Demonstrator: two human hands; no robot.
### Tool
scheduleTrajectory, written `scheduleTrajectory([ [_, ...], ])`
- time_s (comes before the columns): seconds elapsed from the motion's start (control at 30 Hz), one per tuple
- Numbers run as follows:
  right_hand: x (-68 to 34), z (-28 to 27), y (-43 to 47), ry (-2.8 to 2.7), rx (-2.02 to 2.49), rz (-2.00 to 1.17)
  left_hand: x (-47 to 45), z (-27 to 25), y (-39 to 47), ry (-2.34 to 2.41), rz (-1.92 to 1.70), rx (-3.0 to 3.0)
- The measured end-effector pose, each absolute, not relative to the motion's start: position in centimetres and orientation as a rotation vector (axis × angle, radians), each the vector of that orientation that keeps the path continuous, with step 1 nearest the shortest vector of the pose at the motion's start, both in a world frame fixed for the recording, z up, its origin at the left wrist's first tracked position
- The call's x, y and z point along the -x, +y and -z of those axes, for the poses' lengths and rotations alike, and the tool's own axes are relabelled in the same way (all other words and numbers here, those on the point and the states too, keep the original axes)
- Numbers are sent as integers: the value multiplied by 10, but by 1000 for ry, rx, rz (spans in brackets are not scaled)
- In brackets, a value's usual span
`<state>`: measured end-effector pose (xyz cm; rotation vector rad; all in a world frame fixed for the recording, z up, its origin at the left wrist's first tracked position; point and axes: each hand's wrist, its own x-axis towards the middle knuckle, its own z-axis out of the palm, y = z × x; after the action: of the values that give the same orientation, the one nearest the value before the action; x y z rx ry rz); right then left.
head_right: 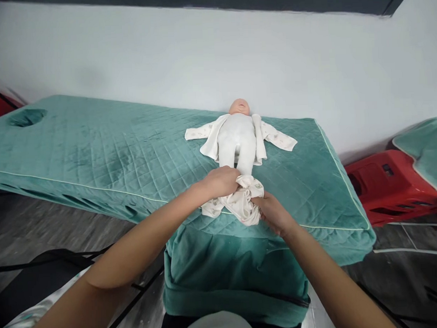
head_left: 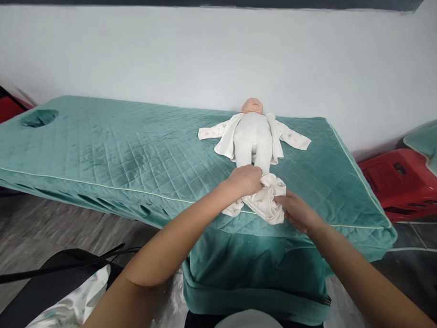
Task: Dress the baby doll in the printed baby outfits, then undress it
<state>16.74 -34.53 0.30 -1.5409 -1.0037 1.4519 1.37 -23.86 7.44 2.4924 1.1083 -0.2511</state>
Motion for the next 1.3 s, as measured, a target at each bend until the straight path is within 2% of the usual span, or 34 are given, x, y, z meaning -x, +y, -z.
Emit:
scheduleTrajectory([
  [0.1,-165,1,-343,-878,1566,-1508,-13,-66,-233,1134,263,-2473],
  [0.37,-166,18,-334,-1229,1894,-936,-12,-54,-237,1024,148,-2517],
  [0.73,-152,17,-345,-1377,2032,-646,-6,-55,-234,989,166,-2361],
  [0.9,-154,20,-340,-1269,1963,-671,-7,-49,-227,942,77,-2249],
  [1.07,-156,36,-334,-942,1510,-839,-4,-50,-225,855,-150,-2047],
  [1.17,-157,40,-329,-834,1332,-824,2,-55,-224,766,-200,-1804],
  [1.3,-161,34,-320,-866,1359,-683,12,-55,-219,635,-208,-1500],
])
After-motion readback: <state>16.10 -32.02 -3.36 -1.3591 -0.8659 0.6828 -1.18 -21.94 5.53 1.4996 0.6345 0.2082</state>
